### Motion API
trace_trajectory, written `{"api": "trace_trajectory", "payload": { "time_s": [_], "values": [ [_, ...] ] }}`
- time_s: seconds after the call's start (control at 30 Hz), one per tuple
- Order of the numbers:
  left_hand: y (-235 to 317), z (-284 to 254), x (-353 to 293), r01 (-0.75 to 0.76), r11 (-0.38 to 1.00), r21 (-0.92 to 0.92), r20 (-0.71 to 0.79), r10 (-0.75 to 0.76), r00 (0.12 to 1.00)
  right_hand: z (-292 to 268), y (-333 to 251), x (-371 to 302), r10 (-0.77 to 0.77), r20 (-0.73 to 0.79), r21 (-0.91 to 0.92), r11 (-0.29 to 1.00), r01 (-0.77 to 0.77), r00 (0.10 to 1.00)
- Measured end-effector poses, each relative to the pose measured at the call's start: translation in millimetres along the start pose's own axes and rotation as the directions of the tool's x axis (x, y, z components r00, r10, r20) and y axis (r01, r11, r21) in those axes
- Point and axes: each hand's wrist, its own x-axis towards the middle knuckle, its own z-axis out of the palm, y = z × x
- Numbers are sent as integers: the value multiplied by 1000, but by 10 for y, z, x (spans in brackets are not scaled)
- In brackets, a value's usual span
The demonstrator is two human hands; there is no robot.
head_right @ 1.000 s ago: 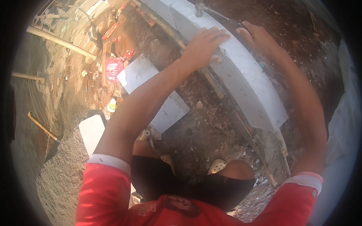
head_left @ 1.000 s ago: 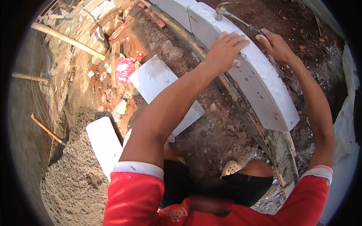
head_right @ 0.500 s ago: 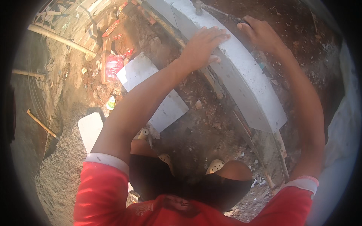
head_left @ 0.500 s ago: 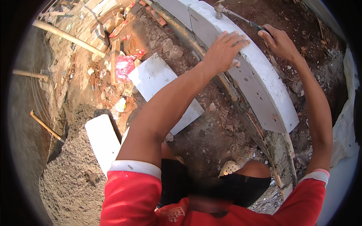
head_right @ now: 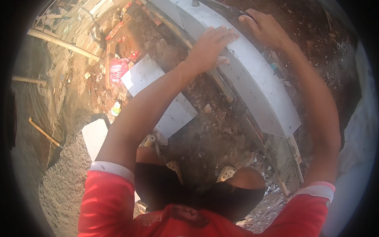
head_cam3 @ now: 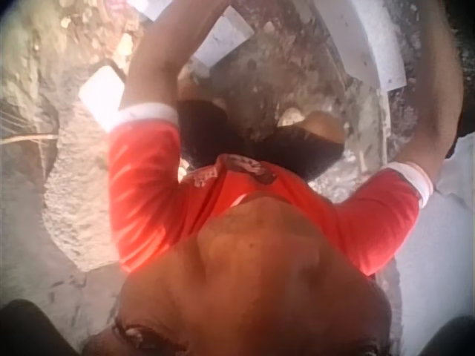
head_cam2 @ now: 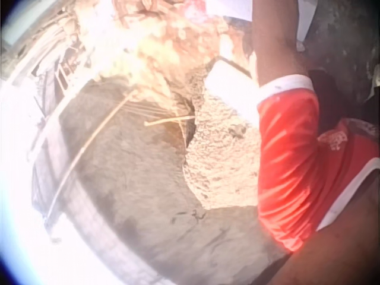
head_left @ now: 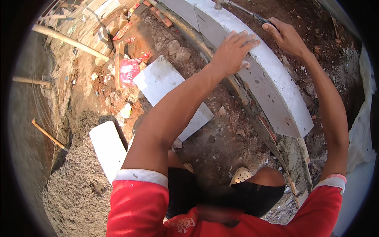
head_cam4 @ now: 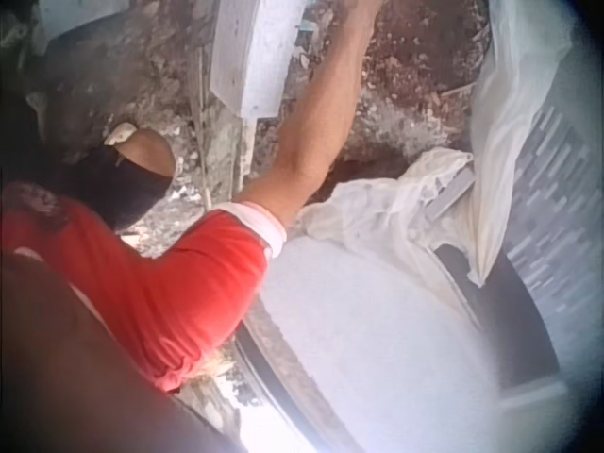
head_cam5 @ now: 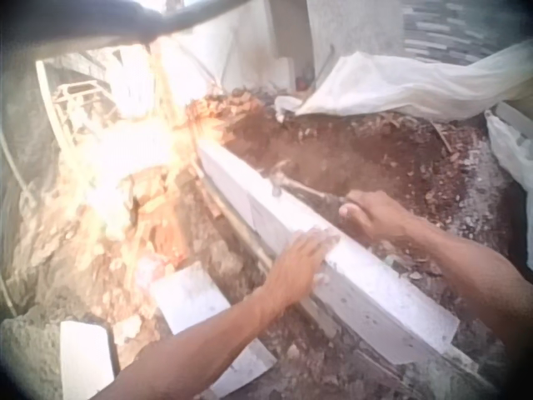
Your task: The person scoops mortar from a bucket with a trowel, spreads it along a curved wall base, and places white rectangular blocks into the mortar. They tap and adjust the blocks with a hammer to align them along the curve.
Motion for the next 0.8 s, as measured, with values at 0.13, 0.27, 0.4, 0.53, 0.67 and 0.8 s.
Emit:
{"api": "trace_trajectory", "payload": {
  "time_s": [0.13,0.27,0.4,0.53,0.67,0.8],
  "values": [
    [-26,40,-25,3,1000,-10,-25,-3,1000,-40,-47,47,23,-295,186,982,34,955],
    [-22,28,-32,8,1000,6,-37,-8,999,218,-23,65,-3,-39,1,1000,3,999],
    [-1,-14,-10,12,1000,11,-24,-12,1000,221,94,95,33,37,-45,999,-31,999],
    [-6,-17,6,17,1000,26,23,-17,1000,84,28,277,35,-187,45,999,-28,982],
    [-12,-21,5,5,998,68,45,-8,999,151,-37,608,106,-394,134,989,-57,913],
    [1,-38,25,9,990,139,95,-22,995,535,2,724,-80,-168,-33,997,76,983]
  ]
}}
